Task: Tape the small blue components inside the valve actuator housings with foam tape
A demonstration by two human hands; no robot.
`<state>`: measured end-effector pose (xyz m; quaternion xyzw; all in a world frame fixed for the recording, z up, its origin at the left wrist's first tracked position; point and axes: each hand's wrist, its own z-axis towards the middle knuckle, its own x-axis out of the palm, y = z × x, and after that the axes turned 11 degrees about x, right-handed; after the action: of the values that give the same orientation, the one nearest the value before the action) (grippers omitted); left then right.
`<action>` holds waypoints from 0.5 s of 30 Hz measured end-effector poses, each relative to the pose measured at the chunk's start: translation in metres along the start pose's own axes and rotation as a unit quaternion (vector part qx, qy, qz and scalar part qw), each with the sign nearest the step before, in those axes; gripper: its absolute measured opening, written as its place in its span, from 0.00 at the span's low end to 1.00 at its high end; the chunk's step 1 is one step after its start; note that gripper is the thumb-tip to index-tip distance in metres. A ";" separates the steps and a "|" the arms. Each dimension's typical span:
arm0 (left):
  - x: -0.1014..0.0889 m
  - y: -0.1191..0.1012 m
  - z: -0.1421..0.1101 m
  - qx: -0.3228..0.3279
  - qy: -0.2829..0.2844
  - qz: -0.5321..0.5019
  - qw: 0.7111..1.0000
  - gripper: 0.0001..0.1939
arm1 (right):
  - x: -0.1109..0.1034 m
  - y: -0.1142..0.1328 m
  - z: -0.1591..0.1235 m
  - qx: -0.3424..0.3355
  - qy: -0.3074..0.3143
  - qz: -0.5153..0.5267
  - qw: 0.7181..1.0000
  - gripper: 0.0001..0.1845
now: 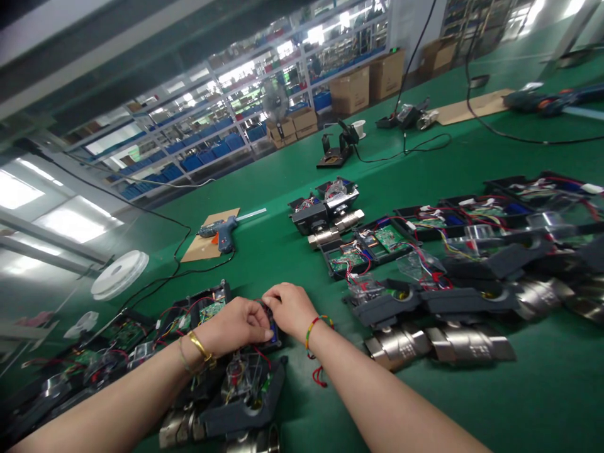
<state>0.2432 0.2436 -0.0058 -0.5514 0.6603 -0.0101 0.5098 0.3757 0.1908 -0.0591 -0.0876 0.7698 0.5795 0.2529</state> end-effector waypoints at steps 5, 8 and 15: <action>-0.002 -0.007 0.001 -0.013 0.003 0.024 1.000 0.07 | 0.006 -0.003 0.003 0.029 0.005 0.042 0.999 0.09; -0.004 -0.013 -0.001 -0.014 -0.001 0.053 0.999 0.08 | 0.007 -0.005 0.004 0.037 0.007 0.060 0.998 0.08; -0.005 -0.020 -0.004 -0.031 0.010 0.088 0.996 0.09 | 0.007 -0.009 0.004 0.037 0.003 0.073 0.997 0.15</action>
<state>0.2542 0.2377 0.0110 -0.5064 0.7112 0.0503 0.4849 0.3744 0.1928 -0.0710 -0.0240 0.7960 0.5670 0.2106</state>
